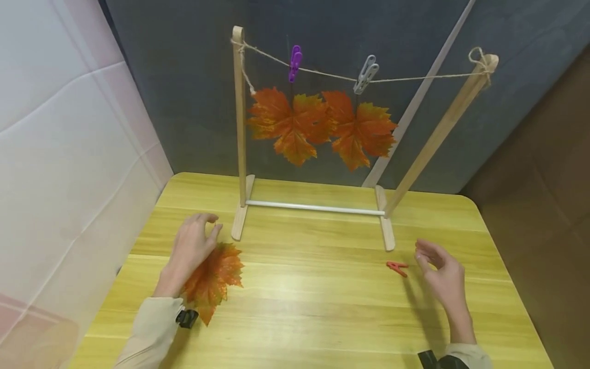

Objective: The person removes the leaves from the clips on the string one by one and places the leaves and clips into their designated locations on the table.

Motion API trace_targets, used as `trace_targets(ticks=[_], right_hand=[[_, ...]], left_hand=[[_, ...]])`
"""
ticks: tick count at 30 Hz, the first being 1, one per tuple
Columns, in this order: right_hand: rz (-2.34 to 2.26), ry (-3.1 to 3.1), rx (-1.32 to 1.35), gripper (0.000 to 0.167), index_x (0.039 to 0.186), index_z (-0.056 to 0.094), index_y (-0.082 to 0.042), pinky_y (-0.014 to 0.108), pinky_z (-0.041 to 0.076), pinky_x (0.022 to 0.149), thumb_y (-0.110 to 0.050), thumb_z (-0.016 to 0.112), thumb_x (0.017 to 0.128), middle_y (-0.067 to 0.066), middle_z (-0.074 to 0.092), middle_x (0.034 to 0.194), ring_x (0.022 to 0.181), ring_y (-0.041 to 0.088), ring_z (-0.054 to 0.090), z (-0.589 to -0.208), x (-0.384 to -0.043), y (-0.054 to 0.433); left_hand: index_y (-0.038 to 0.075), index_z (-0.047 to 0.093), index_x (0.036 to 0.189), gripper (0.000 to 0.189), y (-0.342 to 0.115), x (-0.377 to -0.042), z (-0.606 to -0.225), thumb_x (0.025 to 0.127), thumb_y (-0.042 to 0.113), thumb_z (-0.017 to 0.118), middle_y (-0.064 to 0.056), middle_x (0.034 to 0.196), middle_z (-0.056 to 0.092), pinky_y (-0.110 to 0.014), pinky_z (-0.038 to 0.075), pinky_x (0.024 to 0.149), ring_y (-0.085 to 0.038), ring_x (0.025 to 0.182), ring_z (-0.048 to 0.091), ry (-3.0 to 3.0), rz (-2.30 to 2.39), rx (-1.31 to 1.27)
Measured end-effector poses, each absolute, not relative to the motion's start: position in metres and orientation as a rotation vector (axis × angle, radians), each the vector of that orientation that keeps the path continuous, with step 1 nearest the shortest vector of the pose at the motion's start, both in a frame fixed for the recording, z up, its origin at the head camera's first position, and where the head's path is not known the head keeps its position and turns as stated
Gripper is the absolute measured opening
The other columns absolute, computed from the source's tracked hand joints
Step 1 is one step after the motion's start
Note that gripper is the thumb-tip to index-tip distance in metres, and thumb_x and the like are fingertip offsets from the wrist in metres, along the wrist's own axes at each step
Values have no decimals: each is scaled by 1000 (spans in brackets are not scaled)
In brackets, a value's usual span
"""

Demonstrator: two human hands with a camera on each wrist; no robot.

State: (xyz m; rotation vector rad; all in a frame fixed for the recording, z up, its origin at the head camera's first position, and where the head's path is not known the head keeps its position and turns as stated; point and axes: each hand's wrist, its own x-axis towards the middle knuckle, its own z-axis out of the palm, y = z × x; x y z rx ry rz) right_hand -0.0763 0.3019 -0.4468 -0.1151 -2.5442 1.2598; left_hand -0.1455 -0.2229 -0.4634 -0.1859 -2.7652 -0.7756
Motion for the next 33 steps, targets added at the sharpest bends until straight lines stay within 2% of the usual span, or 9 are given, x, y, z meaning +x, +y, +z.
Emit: trace_targets(ticks=[4,7,11,20,33], right_hand=[[1242,-2494,-63,31,122,70,3,3,47,85,2,71,91,22,72,114,94,-17,60,-438,-81,299],[1234,-2460,-44,32,121,71,1,4,47,85,4,73,89,13,74,112,94,-16,61,-429,-84,294],[1234,-2434,-2,32,121,71,0,5,48,88,4,73,89,7,73,112,95,-14,62,-415,-87,286],[1159,-2387,174,35,123,70,1,5,47,89,6,72,88,19,72,113,100,-18,59,-387,-101,274],[1084,-2377,270,35,124,69,0,7,46,93,3,71,90,18,71,117,103,-19,56,-363,-121,257]], left_hand=[[-8,68,111,24,-214,-144,-448,94,8,69,-28,109,69,-61,48,91,-48,106,61,-2724,-746,-225],[-8,69,111,24,-209,-144,-438,93,7,69,-28,110,70,-59,48,91,-47,105,61,-2701,-722,-254],[-7,69,111,24,-201,-143,-424,93,8,70,-26,110,70,-57,49,91,-45,105,62,-2671,-691,-310],[-6,68,113,28,-184,-146,-406,93,13,70,-23,111,70,-55,50,93,-43,107,62,-2627,-654,-438],[-8,65,118,32,-167,-160,-395,96,15,69,-23,112,69,-53,51,94,-41,107,63,-2567,-710,-550]])
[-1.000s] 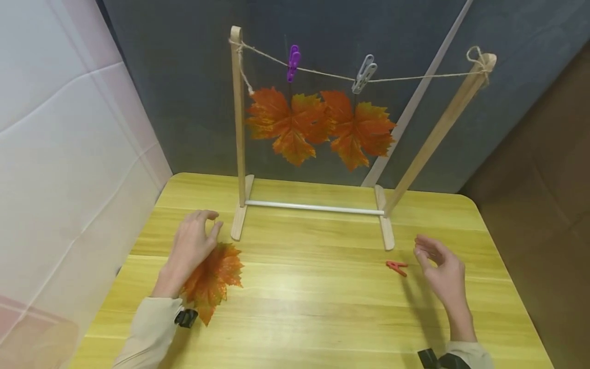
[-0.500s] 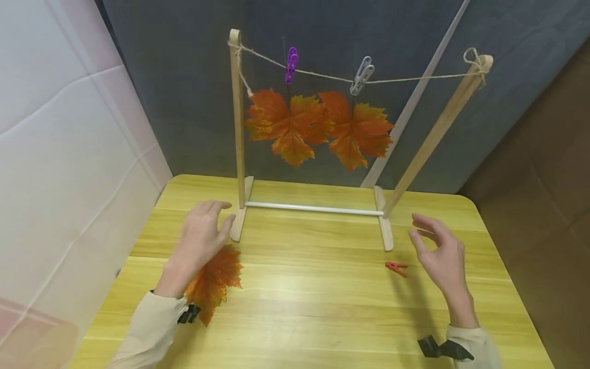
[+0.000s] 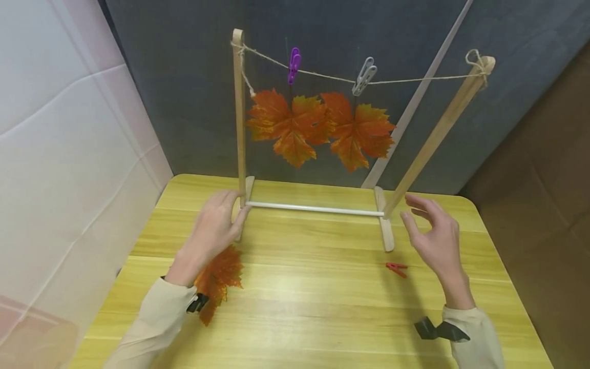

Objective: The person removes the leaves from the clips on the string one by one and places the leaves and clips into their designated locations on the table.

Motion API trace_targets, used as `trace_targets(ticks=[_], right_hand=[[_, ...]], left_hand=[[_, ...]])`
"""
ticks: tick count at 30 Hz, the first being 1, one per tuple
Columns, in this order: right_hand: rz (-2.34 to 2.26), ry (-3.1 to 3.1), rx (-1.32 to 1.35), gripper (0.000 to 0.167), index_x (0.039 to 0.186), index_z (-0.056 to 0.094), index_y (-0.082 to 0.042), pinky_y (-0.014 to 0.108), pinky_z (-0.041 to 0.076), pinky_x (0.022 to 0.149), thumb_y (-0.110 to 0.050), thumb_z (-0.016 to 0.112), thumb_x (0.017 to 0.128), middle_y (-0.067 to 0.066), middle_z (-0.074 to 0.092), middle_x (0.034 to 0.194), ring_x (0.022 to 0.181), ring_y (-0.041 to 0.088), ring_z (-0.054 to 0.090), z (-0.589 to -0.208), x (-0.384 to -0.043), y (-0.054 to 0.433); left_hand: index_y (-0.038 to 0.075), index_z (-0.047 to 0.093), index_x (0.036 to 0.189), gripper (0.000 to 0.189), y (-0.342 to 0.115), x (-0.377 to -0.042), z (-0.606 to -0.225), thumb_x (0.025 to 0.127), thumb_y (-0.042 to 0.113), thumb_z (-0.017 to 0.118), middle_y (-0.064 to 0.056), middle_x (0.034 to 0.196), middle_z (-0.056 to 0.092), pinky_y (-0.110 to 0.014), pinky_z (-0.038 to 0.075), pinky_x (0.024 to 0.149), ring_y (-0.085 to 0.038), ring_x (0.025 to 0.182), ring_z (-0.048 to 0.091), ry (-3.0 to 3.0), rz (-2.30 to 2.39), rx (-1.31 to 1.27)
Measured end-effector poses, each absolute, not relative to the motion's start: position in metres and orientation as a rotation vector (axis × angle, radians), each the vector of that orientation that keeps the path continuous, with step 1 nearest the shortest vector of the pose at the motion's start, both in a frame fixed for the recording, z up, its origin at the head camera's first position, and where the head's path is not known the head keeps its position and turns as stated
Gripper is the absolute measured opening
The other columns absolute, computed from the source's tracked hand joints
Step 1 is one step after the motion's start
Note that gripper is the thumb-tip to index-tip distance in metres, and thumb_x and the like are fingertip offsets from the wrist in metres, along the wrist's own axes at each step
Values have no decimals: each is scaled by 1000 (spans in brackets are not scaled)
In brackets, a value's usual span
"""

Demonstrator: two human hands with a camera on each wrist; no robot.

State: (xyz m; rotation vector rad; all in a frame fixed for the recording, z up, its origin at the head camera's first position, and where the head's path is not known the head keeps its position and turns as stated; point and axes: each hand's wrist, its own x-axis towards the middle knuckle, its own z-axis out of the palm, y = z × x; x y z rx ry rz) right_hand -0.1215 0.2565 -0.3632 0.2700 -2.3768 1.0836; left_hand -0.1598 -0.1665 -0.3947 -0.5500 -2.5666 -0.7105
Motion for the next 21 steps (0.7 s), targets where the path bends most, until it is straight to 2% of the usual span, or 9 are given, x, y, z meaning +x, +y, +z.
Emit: trace_targets(ticks=[6,14,21], right_hand=[[1078,-2348,312,36,125,68,0,7,46,94,3,71,90,16,70,118,107,-5,60,-347,-132,249],[1097,-2310,355,37,127,69,-4,9,46,94,2,71,90,14,71,118,103,-14,59,-326,-140,239],[1153,-2253,399,35,127,69,-2,15,49,95,-1,70,92,13,71,119,105,-7,61,-308,-152,224]], left_hand=[[-8,61,128,38,-158,-166,-382,99,16,66,-24,120,66,-52,51,97,-40,112,62,-2568,-728,-602],[-7,61,125,36,-141,-177,-366,100,18,63,-22,121,66,-49,52,96,-37,112,62,-2528,-714,-693],[-9,61,124,35,-128,-187,-354,98,13,65,-23,121,65,-48,51,98,-39,113,61,-2422,-752,-784]])
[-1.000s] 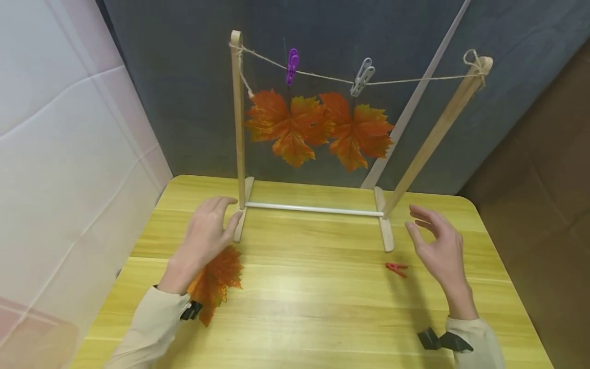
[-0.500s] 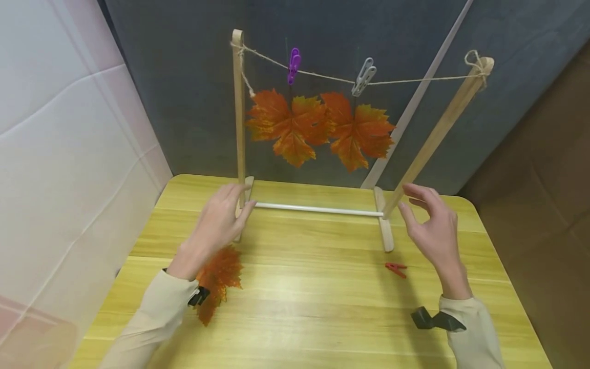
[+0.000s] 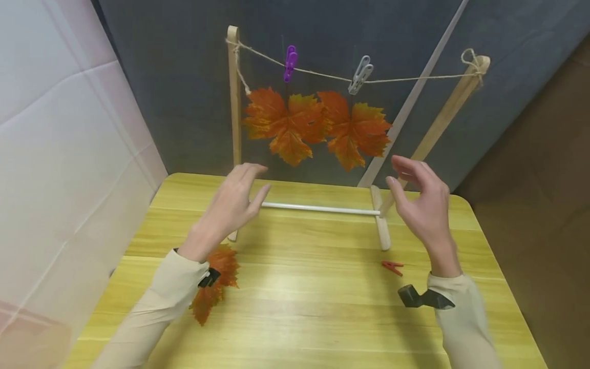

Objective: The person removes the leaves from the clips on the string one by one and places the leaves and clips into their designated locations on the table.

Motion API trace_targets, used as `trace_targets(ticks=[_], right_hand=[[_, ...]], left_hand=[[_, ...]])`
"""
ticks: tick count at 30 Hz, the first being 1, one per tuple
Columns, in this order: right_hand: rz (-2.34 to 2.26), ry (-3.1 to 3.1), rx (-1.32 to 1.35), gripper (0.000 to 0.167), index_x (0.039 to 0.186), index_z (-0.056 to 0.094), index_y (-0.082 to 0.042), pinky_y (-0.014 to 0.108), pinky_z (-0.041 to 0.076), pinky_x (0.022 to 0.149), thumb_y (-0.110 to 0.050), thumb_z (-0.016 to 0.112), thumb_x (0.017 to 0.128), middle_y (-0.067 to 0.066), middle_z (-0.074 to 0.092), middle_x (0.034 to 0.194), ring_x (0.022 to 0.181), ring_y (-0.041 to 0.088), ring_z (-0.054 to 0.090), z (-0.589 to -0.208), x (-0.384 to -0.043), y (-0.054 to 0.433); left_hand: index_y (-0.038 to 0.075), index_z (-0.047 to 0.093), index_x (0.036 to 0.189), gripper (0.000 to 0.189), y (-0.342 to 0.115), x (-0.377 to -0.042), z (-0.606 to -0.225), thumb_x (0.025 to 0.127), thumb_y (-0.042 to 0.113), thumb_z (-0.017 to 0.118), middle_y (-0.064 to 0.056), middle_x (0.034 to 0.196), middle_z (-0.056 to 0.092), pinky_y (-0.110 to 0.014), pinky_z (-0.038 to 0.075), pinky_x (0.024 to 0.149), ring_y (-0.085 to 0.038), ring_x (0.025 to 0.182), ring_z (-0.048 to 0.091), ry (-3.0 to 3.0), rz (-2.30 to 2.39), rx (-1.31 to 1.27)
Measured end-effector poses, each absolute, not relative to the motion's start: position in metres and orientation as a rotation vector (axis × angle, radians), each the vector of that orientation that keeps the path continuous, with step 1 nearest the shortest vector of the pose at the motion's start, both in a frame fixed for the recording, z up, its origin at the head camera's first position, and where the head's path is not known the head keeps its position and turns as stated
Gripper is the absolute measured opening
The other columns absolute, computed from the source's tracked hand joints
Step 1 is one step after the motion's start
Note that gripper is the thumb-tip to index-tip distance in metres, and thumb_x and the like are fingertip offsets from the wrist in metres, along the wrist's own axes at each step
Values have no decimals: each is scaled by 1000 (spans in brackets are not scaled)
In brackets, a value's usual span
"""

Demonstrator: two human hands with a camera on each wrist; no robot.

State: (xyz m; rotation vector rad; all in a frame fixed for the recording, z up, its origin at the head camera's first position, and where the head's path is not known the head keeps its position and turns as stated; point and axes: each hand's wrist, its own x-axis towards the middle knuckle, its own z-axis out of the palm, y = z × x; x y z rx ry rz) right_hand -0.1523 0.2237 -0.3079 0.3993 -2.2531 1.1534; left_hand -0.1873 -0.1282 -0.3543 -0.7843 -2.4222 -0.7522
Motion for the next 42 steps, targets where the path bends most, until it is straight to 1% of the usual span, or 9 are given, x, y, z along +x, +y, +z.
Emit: trace_targets(ticks=[4,7,11,14,19,23,31,39,42], right_hand=[[1188,-2219,424,35,127,69,-2,17,50,97,-1,69,92,13,71,120,108,10,66,-296,-159,216],[1190,-2201,440,35,127,68,-2,18,50,98,-1,70,92,13,71,120,111,15,66,-288,-163,212],[1181,-2190,457,36,128,68,-2,20,51,98,-1,70,92,13,71,120,109,4,65,-277,-167,209],[1175,-2183,468,36,128,68,-2,21,51,98,-1,70,92,13,71,121,108,3,65,-267,-169,208],[1154,-2183,479,37,128,68,-2,21,51,100,-2,70,92,13,71,122,110,7,66,-252,-173,210],[1134,-2185,481,37,129,68,-2,21,51,100,-3,70,92,11,71,123,110,9,66,-242,-175,211],[1097,-2185,488,37,129,68,-3,20,51,99,-4,69,92,9,71,123,108,6,66,-224,-180,208],[1094,-2205,485,39,132,66,-6,24,52,102,-7,69,93,4,70,127,116,14,67,-208,-182,202],[1107,-2211,473,40,132,66,-6,24,52,102,-6,69,92,3,70,128,118,17,67,-204,-184,201]], left_hand=[[-9,61,125,35,-123,-195,-342,99,13,64,-22,121,65,-47,51,98,-38,113,61,-2378,-769,-813],[-8,60,127,36,-118,-198,-333,100,15,63,-21,124,65,-46,50,100,-36,116,59,-2376,-784,-824],[-7,60,128,35,-111,-202,-324,100,15,62,-20,124,64,-45,49,102,-35,118,58,-2352,-815,-842],[-8,60,126,33,-106,-205,-319,100,13,63,-21,123,65,-45,48,103,-35,118,58,-2300,-842,-860],[-8,60,126,33,-98,-207,-313,99,11,63,-21,123,64,-44,49,103,-35,117,59,-2242,-875,-864],[-7,61,125,32,-91,-211,-306,99,12,63,-20,124,65,-44,48,103,-34,118,59,-2220,-898,-852],[-5,61,127,32,-75,-220,-291,101,14,62,-18,127,65,-42,48,105,-32,121,59,-2216,-937,-837],[-5,58,132,37,-62,-229,-280,101,15,60,-18,134,62,-38,44,112,-30,129,57,-2219,-1008,-823],[-6,57,134,39,-59,-231,-278,101,14,60,-19,136,61,-37,42,114,-30,131,55,-2220,-1028,-827]])
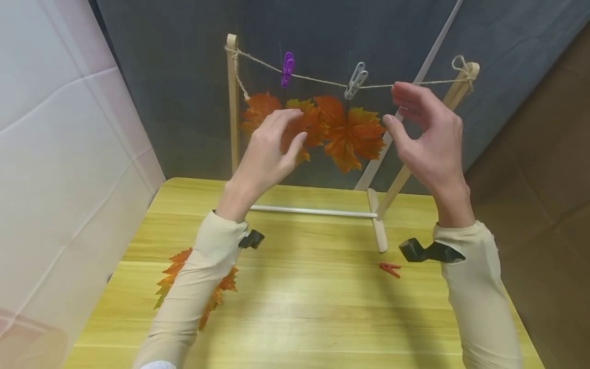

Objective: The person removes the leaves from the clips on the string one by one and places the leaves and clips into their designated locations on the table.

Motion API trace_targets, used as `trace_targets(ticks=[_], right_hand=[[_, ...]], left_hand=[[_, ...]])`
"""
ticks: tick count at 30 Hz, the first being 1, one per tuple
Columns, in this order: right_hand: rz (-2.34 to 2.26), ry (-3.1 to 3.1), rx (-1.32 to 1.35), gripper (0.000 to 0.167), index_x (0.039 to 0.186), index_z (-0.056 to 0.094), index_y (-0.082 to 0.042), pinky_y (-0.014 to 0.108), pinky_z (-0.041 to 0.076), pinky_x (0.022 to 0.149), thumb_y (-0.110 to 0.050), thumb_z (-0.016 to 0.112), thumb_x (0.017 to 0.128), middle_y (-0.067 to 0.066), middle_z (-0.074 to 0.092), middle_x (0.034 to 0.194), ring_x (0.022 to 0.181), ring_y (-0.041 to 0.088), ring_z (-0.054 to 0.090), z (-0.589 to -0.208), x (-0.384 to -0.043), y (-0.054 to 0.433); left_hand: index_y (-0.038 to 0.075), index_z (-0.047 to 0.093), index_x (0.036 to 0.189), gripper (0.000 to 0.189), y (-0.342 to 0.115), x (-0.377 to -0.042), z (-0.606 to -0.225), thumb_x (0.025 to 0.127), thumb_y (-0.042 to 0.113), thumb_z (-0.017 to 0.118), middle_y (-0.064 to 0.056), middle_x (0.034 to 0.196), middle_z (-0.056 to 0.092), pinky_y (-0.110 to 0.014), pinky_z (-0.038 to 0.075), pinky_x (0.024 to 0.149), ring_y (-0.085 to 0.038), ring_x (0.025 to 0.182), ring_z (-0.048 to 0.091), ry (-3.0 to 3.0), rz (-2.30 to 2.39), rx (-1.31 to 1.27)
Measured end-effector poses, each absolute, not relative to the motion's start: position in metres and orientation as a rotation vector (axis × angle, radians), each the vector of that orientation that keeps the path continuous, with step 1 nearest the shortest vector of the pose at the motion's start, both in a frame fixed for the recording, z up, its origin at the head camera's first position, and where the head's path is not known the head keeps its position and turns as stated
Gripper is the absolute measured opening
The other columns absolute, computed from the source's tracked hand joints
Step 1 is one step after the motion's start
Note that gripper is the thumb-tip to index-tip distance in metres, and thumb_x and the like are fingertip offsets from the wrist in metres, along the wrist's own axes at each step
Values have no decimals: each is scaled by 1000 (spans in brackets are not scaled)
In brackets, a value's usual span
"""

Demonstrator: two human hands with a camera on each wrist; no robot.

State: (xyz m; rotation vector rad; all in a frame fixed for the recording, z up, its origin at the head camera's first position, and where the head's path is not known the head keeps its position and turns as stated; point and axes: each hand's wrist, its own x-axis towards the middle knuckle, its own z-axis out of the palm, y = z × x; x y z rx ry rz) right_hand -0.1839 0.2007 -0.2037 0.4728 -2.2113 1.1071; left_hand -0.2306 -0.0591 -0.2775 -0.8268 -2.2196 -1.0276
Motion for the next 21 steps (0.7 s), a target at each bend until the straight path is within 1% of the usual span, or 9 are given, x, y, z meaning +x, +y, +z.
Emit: trace_targets(ticks=[4,11,15,21], right_hand=[[1099,-2227,460,42,134,65,-7,24,51,102,-7,70,92,4,69,130,121,18,66,-201,-189,200],[1183,-2246,446,46,136,62,-5,26,49,106,-7,71,91,10,66,136,125,16,64,-192,-199,198],[1197,-2261,433,46,137,62,-5,26,49,106,-8,71,91,10,66,136,126,16,63,-187,-204,196],[1191,-2293,435,46,137,61,-5,26,49,106,-9,70,91,10,65,138,127,18,62,-181,-212,193]], left_hand=[[-6,56,136,40,-55,-233,-276,101,14,60,-19,137,60,-36,42,115,-30,132,55,-2217,-1049,-827],[-5,54,140,43,-45,-240,-272,101,15,60,-18,142,58,-34,39,117,-29,136,53,-2227,-1081,-826],[-5,52,142,46,-38,-243,-269,101,15,60,-18,146,55,-32,36,119,-28,139,50,-2231,-1097,-830],[-5,51,142,46,-27,-248,-267,102,14,60,-18,146,54,-30,37,118,-28,139,50,-2251,-1091,-835]])
